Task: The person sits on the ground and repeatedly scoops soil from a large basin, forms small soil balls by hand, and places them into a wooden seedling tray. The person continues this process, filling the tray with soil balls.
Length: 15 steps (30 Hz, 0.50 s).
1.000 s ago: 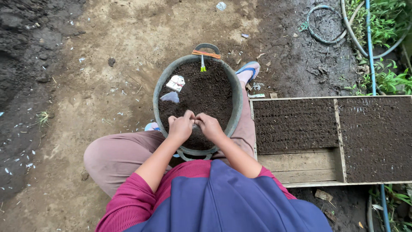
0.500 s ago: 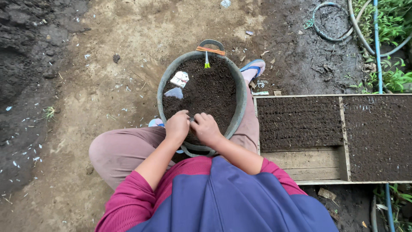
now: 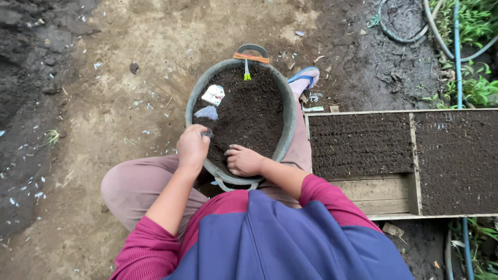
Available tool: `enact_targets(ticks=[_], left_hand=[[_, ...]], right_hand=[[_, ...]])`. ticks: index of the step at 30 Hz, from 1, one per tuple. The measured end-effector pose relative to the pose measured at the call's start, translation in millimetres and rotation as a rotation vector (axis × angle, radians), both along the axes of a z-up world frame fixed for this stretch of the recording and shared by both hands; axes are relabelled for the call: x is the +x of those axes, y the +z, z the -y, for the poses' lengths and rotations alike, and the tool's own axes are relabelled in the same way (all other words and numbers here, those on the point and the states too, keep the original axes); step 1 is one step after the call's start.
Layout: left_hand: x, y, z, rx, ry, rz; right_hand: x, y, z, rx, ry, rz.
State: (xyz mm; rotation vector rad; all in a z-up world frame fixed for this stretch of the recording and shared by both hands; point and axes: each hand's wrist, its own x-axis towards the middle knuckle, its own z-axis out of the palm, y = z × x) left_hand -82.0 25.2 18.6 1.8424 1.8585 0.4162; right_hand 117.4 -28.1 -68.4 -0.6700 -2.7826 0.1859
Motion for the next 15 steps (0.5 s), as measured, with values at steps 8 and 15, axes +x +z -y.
enact_targets(ticks=[8,15], left_hand=[[19.7,-25.9,27.1,0.042,-0.116,0.137],[46.4,-47.0,22.8,-0.079,-0.202,0.158]], right_hand=[[62.2,38.3,-57.7,0.021,-0.124,-0.042],[34.1,78.5,-20.3,-0.666,-1.109,0.631]])
